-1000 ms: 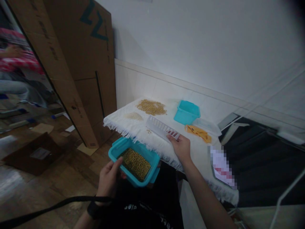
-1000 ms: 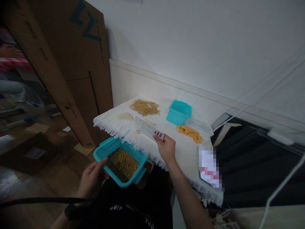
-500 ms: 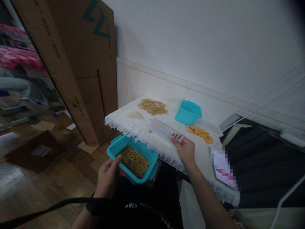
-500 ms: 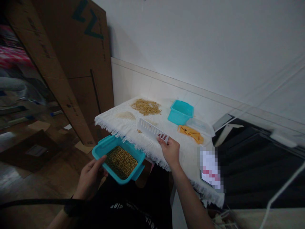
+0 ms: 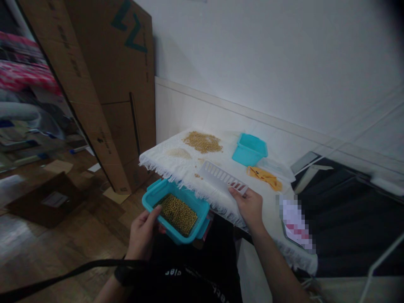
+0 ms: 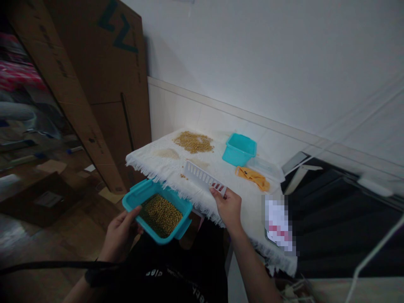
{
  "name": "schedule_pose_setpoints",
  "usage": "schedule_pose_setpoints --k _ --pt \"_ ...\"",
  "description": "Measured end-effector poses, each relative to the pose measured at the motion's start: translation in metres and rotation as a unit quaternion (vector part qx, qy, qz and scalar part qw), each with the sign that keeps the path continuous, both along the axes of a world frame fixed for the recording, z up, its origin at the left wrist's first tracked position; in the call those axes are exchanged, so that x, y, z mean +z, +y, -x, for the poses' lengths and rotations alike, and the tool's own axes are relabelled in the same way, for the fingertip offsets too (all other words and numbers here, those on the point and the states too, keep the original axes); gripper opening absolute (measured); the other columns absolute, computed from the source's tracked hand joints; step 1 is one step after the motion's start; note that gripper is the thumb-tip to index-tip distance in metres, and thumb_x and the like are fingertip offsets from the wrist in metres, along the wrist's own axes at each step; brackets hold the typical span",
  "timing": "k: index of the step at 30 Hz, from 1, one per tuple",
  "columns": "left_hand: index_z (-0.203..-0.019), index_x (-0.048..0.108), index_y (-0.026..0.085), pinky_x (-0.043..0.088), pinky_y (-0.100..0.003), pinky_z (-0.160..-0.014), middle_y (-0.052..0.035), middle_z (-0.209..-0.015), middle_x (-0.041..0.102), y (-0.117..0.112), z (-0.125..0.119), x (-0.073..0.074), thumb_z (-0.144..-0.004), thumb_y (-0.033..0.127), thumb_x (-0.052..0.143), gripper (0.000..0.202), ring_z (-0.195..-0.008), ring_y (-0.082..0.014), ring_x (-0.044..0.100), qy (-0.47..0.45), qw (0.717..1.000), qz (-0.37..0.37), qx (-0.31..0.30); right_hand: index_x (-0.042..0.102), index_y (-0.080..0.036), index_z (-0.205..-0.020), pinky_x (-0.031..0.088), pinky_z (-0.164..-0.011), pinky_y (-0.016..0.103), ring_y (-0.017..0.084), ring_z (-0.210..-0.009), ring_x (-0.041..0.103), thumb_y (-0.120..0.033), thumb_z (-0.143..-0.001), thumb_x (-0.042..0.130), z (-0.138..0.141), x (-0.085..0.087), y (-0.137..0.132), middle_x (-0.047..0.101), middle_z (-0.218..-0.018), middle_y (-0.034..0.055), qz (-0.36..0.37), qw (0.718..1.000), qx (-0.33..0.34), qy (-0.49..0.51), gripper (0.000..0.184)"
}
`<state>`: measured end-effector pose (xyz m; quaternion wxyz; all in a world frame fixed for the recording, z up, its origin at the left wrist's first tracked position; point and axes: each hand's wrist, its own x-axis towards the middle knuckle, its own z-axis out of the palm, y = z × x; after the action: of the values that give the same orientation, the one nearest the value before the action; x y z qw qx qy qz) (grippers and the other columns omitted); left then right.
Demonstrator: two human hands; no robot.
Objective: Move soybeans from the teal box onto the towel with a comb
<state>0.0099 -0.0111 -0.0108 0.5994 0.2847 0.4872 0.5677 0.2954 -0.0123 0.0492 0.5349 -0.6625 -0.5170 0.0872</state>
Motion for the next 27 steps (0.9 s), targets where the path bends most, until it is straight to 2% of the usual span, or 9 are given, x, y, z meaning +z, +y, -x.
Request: schedule_pose_setpoints --k 9,14,19,23,27 --pt "-0.06 0.061 0.017 0.044 -0.022 -0.041 0.0044 -0.047 0.058 0.0 0.0 0.0 -0.066 0.047 0.081 0.037 -0.041 -0.0109 0.052 -0.007 1.0 -0.004 -0.004 0.079 -0.018 -0.083 0.058 -0.069 0.036 0.028 -0.077 0.073 -0.051 -0.076 0.069 0.003 0.0 -0.003 0.078 -0.084 0.0078 0.005 1.0 0.013 -0.017 0.035" --pt "-0.06 0.06 0.017 0.043 -0.021 -0.042 0.0053 -0.046 0.057 0.002 0.004 -0.001 -0.067 0.046 0.081 0.037 -0.04 -0.0102 0.051 -0.002 1.0 -0.006 0.003 0.079 -0.02 -0.086 0.057 -0.066 0.032 0.025 -0.074 0.073 -0.047 -0.08 0.067 0.018 0.002 -0.004 0.078 -0.083 0.0039 0.005 0.998 0.045 -0.031 0.03" --pt "-0.061 0.06 0.017 0.043 -0.022 -0.043 0.0043 -0.047 0.058 0.004 0.007 -0.001 -0.068 0.047 0.08 0.036 -0.042 -0.0109 0.052 0.006 1.0 0.001 0.003 0.08 -0.023 -0.089 0.057 -0.068 0.031 0.024 -0.073 0.074 -0.046 -0.08 0.067 0.033 0.004 -0.011 0.078 -0.083 0.0038 -0.001 0.996 0.078 -0.04 0.027" --pt "-0.06 0.059 0.018 0.042 -0.022 -0.043 0.0045 -0.047 0.057 0.003 0.007 -0.003 -0.069 0.046 0.079 0.035 -0.042 -0.0106 0.051 0.007 1.0 -0.007 0.007 0.079 -0.02 -0.085 0.057 -0.068 0.032 0.025 -0.075 0.073 -0.05 -0.081 0.066 0.023 0.005 0.002 0.078 -0.083 0.0056 -0.025 0.998 0.03 -0.045 0.032" --pt "-0.061 0.061 0.018 0.042 -0.022 -0.043 0.0049 -0.047 0.057 0.003 0.007 -0.002 -0.069 0.043 0.079 0.032 -0.041 -0.0106 0.051 0.001 1.0 -0.005 0.005 0.078 -0.016 -0.087 0.056 -0.073 0.036 0.028 -0.08 0.073 -0.052 -0.079 0.067 -0.007 0.005 0.026 0.078 -0.084 0.0086 -0.057 0.996 -0.044 -0.052 0.038"
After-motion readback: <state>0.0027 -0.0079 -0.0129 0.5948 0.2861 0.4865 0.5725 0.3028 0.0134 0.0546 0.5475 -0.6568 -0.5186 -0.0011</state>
